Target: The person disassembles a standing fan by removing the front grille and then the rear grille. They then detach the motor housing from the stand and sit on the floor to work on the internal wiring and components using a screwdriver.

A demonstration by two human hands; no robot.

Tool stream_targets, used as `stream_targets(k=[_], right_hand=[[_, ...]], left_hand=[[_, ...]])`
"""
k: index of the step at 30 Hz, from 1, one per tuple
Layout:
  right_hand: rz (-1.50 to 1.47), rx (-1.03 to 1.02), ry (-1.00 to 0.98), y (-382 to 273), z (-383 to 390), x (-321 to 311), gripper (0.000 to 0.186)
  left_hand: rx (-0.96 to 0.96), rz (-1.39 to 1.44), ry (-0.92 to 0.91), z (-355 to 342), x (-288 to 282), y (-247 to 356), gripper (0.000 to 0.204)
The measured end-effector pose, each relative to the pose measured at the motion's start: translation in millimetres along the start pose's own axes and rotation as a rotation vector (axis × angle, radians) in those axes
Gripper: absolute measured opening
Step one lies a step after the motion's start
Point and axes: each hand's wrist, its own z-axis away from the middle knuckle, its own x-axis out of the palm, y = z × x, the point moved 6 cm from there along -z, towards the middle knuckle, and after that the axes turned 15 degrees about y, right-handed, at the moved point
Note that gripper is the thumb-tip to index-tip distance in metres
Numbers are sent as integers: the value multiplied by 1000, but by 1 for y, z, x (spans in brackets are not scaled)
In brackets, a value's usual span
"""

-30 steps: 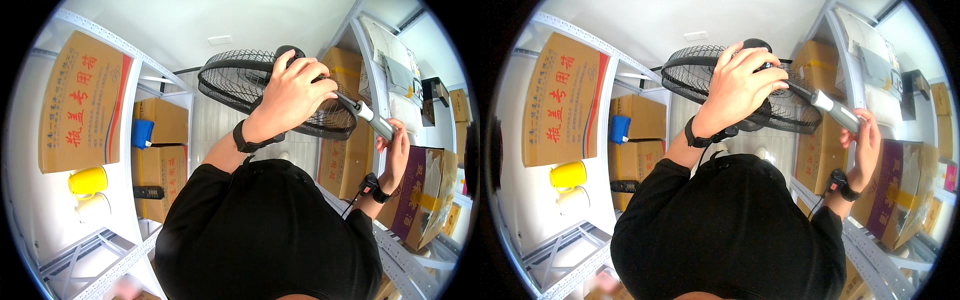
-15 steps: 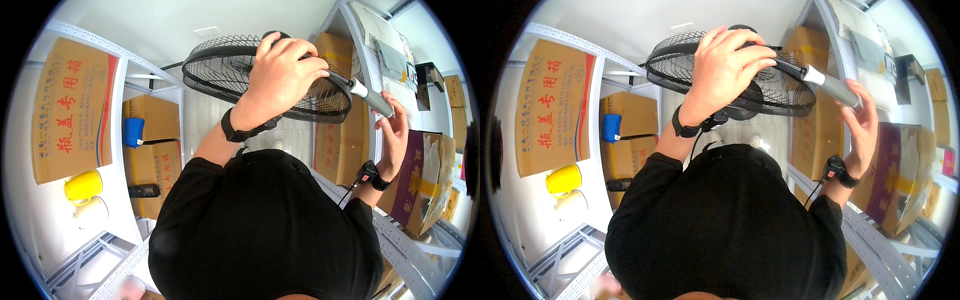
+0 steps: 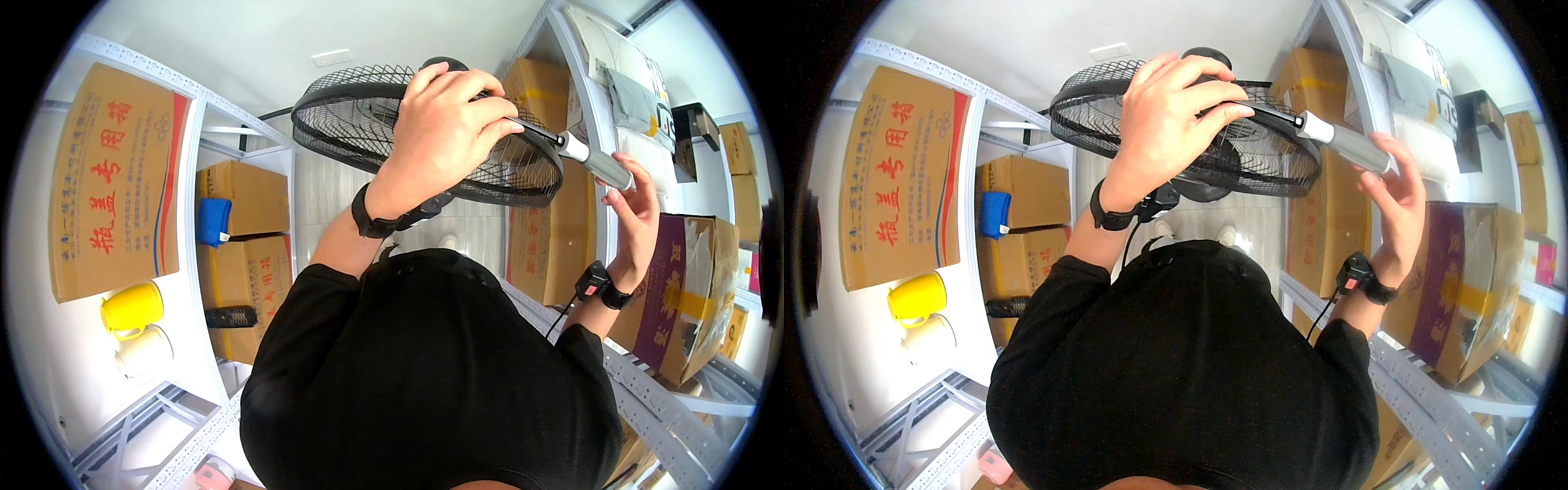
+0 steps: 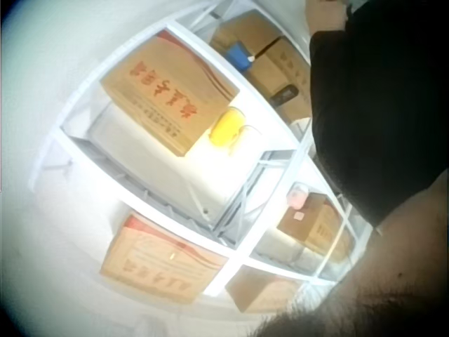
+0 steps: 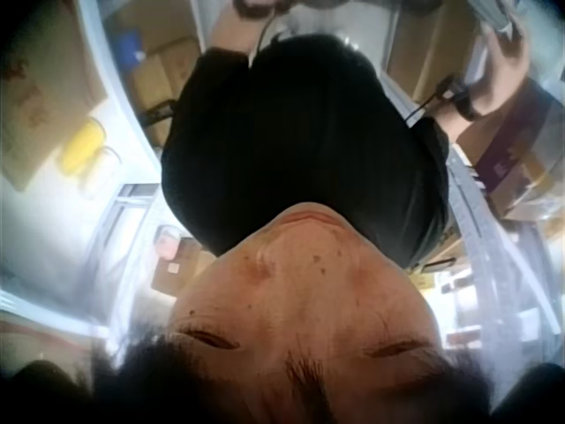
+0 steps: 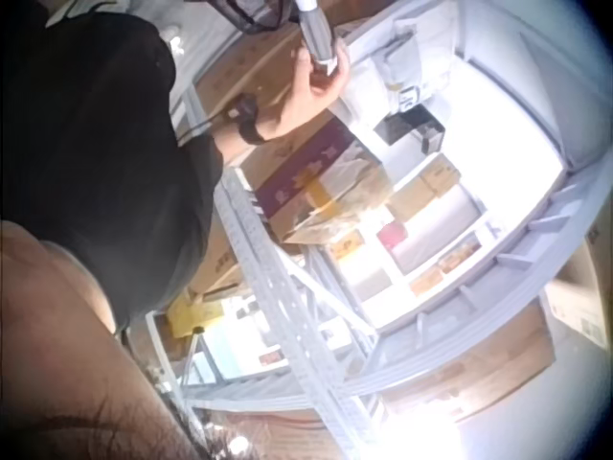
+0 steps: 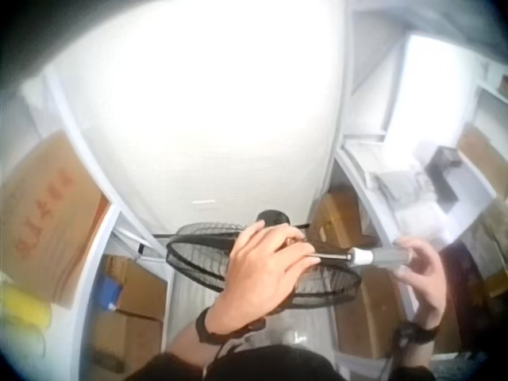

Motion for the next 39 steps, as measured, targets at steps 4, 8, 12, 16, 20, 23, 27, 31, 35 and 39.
stream_targets(k=[4,8,12,16,20,23,27,31,35,39], right_hand=[[40,64,-12,6,-5,-14,26],[60,106,-59,4,-5,-13,29],[10,23,-135,-4,-1,-5,28],[68,-13,-77,1,-2,-10,28],[91,141,-40,12,-4,-23,29],[67,157,-96,9,-3,-15,30],[96,25,-93,6,-4,-12,32],[122,3,-28,5,-3,-16,30],[112,98,-46,4,-4,-14,36],[142,74,-8,1,-2,-9,40]], left_hand=[[-25,23,2,-3,0,1,19],[-32,53,11,-4,-1,1,15],[-56,46,15,-4,-4,-1,14],[-26,-5,14,-2,-2,2,15],[-18,1,-5,-4,-2,3,15],[-21,35,-7,-3,-2,0,15],[-46,49,0,-4,-4,-1,13],[-48,64,-5,-4,-5,-1,22],[-131,55,-13,-7,-9,-3,45],[-300,274,-34,-7,-11,-15,60]])
